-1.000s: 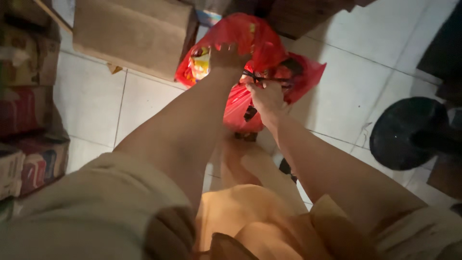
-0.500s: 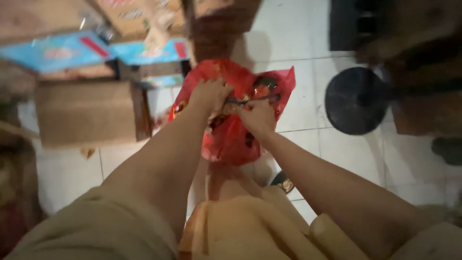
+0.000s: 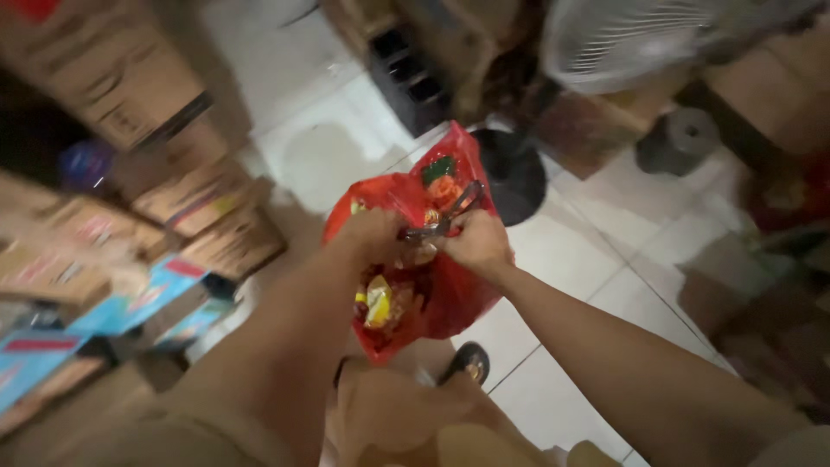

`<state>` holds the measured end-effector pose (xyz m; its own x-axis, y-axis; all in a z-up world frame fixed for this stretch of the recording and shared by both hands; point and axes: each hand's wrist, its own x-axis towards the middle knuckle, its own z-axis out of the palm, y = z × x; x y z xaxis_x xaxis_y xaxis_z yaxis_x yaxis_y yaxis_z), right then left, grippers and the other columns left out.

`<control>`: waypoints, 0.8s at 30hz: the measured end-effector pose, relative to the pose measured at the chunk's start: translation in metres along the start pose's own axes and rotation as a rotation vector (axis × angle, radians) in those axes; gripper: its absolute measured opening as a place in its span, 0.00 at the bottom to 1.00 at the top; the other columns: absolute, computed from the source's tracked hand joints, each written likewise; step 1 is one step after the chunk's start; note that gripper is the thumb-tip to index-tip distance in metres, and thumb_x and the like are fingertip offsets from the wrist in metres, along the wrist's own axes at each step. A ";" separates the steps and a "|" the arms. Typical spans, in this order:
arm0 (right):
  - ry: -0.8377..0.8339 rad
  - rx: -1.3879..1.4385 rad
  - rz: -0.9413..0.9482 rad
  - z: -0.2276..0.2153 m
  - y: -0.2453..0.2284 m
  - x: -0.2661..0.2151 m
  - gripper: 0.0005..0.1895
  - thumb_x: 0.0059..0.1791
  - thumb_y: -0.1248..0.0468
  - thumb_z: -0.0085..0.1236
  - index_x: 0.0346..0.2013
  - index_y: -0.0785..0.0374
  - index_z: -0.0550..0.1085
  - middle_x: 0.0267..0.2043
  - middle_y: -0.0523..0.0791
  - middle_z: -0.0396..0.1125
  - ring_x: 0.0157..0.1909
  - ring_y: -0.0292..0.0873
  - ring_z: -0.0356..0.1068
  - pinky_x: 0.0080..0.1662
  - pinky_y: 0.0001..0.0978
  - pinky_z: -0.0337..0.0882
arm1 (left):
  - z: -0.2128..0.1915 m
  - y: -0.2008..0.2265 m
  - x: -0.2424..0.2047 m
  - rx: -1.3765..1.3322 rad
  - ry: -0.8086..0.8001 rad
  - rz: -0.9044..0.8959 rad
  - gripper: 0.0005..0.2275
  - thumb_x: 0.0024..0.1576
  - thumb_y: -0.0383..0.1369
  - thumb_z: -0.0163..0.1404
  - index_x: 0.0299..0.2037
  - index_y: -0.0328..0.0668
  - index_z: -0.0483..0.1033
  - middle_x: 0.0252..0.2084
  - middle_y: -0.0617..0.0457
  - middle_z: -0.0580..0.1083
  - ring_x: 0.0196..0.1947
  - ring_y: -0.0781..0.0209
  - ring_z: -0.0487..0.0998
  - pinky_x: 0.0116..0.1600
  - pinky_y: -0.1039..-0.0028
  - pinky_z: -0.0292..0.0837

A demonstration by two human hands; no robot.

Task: The person ties red plastic bags filled with packaged snacks using black plastic straps. They gather the bag handles, wrap the straps around them, and secure the knots. The person moves between several bags in a cluttered storage area.

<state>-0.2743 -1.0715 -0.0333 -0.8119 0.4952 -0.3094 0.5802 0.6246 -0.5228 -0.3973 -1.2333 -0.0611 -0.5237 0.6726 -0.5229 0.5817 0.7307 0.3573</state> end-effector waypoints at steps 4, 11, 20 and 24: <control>0.050 0.046 0.027 -0.078 0.058 0.000 0.17 0.36 0.50 0.72 0.28 0.60 0.81 0.29 0.50 0.74 0.34 0.50 0.75 0.41 0.42 0.72 | -0.007 0.087 0.048 0.047 0.083 0.193 0.15 0.51 0.45 0.59 0.40 0.45 0.83 0.42 0.44 0.80 0.45 0.46 0.82 0.51 0.57 0.76; 0.218 0.131 0.157 -0.173 0.177 0.003 0.16 0.33 0.52 0.71 0.26 0.59 0.83 0.27 0.49 0.75 0.31 0.47 0.76 0.40 0.40 0.74 | -0.006 0.240 0.133 0.097 0.083 0.368 0.16 0.54 0.46 0.57 0.43 0.44 0.82 0.45 0.42 0.80 0.49 0.44 0.80 0.53 0.54 0.74; 0.456 0.052 0.405 -0.275 0.315 0.013 0.22 0.32 0.47 0.74 0.32 0.57 0.83 0.30 0.52 0.75 0.34 0.52 0.76 0.43 0.43 0.74 | -0.017 0.425 0.211 0.121 -0.098 0.496 0.13 0.54 0.45 0.55 0.46 0.54 0.83 0.46 0.47 0.82 0.55 0.49 0.79 0.68 0.52 0.61; 0.416 -0.022 0.532 -0.307 0.353 0.018 0.21 0.35 0.46 0.72 0.33 0.56 0.85 0.35 0.53 0.76 0.40 0.55 0.76 0.47 0.47 0.74 | -0.015 0.482 0.245 0.138 -0.115 0.617 0.14 0.58 0.47 0.52 0.46 0.54 0.84 0.52 0.44 0.77 0.59 0.43 0.74 0.71 0.40 0.50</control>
<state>-0.0642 -0.6566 0.0207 -0.3245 0.9274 -0.1862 0.8990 0.2412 -0.3657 -0.2548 -0.7146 -0.0053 -0.0014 0.9420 -0.3356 0.8334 0.1866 0.5202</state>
